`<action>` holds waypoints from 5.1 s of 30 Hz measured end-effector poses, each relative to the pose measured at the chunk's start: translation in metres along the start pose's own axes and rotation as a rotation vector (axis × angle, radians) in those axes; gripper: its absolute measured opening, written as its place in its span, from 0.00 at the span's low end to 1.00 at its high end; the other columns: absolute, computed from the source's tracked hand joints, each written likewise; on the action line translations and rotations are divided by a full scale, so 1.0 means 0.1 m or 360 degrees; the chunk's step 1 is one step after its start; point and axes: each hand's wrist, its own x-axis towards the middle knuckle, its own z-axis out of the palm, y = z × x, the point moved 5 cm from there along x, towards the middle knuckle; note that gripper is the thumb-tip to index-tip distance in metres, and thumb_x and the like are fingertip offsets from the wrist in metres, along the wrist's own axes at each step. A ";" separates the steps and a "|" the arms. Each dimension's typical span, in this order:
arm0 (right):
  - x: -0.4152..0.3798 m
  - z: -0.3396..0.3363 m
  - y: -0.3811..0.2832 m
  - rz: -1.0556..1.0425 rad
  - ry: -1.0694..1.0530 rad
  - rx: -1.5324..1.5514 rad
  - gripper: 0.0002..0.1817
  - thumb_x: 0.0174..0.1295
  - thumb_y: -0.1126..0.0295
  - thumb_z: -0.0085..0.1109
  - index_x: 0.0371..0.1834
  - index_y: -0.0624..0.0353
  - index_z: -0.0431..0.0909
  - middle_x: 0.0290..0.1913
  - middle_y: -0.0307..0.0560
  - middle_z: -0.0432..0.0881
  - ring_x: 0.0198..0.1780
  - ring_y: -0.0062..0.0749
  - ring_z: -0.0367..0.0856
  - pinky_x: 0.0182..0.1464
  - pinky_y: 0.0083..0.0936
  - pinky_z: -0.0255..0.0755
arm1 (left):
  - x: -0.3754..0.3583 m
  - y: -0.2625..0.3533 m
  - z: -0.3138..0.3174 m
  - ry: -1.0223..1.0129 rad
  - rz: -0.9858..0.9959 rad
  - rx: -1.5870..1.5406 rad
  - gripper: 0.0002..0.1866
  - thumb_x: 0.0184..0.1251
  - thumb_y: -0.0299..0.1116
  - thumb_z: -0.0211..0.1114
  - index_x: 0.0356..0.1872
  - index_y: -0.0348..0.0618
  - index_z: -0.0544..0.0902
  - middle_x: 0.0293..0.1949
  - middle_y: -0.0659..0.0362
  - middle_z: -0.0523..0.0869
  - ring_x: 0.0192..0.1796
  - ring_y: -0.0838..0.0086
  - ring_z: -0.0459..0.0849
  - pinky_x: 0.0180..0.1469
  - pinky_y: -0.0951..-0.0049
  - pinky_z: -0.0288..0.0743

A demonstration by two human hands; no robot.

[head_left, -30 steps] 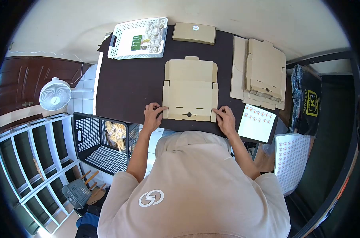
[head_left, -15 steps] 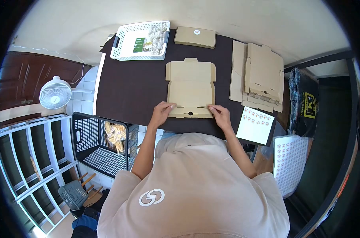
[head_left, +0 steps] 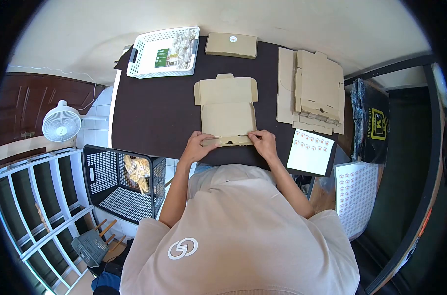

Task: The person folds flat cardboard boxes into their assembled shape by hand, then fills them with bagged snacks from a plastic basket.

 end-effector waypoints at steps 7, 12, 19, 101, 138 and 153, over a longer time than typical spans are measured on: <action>0.01 0.01 0.05 -0.0078 -0.0021 -0.0101 0.12 0.60 0.62 0.66 0.40 0.57 0.89 0.33 0.56 0.84 0.36 0.46 0.84 0.43 0.36 0.76 | 0.03 -0.13 0.09 0.0035 -0.0030 0.0000 0.21 0.57 0.46 0.76 0.41 0.39 0.89 0.39 0.50 0.78 0.46 0.59 0.80 0.49 0.63 0.76; -0.07 -0.04 -0.09 -0.0128 -0.0264 -0.0045 0.18 0.63 0.55 0.61 0.38 0.60 0.88 0.37 0.61 0.82 0.44 0.55 0.82 0.49 0.42 0.75 | 0.11 -0.22 0.19 0.0131 -0.0164 0.0196 0.20 0.59 0.48 0.73 0.37 0.39 0.88 0.39 0.46 0.78 0.46 0.51 0.80 0.50 0.57 0.75; -0.16 0.01 -0.13 -0.0168 -0.0220 -0.0390 0.19 0.64 0.55 0.62 0.49 0.57 0.81 0.41 0.59 0.80 0.46 0.57 0.81 0.50 0.46 0.75 | 0.16 -0.09 0.24 0.0130 -0.0287 0.0355 0.17 0.63 0.47 0.67 0.36 0.43 0.79 0.39 0.42 0.78 0.49 0.46 0.79 0.50 0.51 0.74; 1.34 0.34 -0.76 -0.0010 -0.0011 0.0182 0.26 0.54 0.78 0.66 0.58 0.58 0.71 0.49 0.62 0.83 0.56 0.57 0.80 0.59 0.43 0.72 | 1.18 -0.66 -0.57 0.0791 -0.0291 -0.0217 0.18 0.60 0.29 0.63 0.53 0.42 0.80 0.33 0.51 0.81 0.41 0.56 0.81 0.48 0.58 0.76; 2.58 1.06 -2.37 -0.0044 0.0496 -0.0082 0.18 0.55 0.57 0.70 0.33 0.63 0.87 0.32 0.54 0.88 0.37 0.45 0.87 0.44 0.36 0.78 | 0.99 -1.71 -2.67 0.1522 -0.0226 -0.0798 0.33 0.66 0.27 0.66 0.72 0.46 0.65 0.58 0.44 0.77 0.61 0.60 0.77 0.59 0.63 0.74; 2.54 0.94 -2.80 -0.0444 0.0295 0.0256 0.08 0.58 0.69 0.64 0.35 0.64 0.84 0.28 0.46 0.85 0.32 0.30 0.84 0.40 0.28 0.78 | 0.43 -0.86 -2.50 0.1508 0.0258 -0.1049 0.11 0.71 0.23 0.59 0.52 0.34 0.76 0.45 0.59 0.79 0.46 0.76 0.79 0.49 0.78 0.72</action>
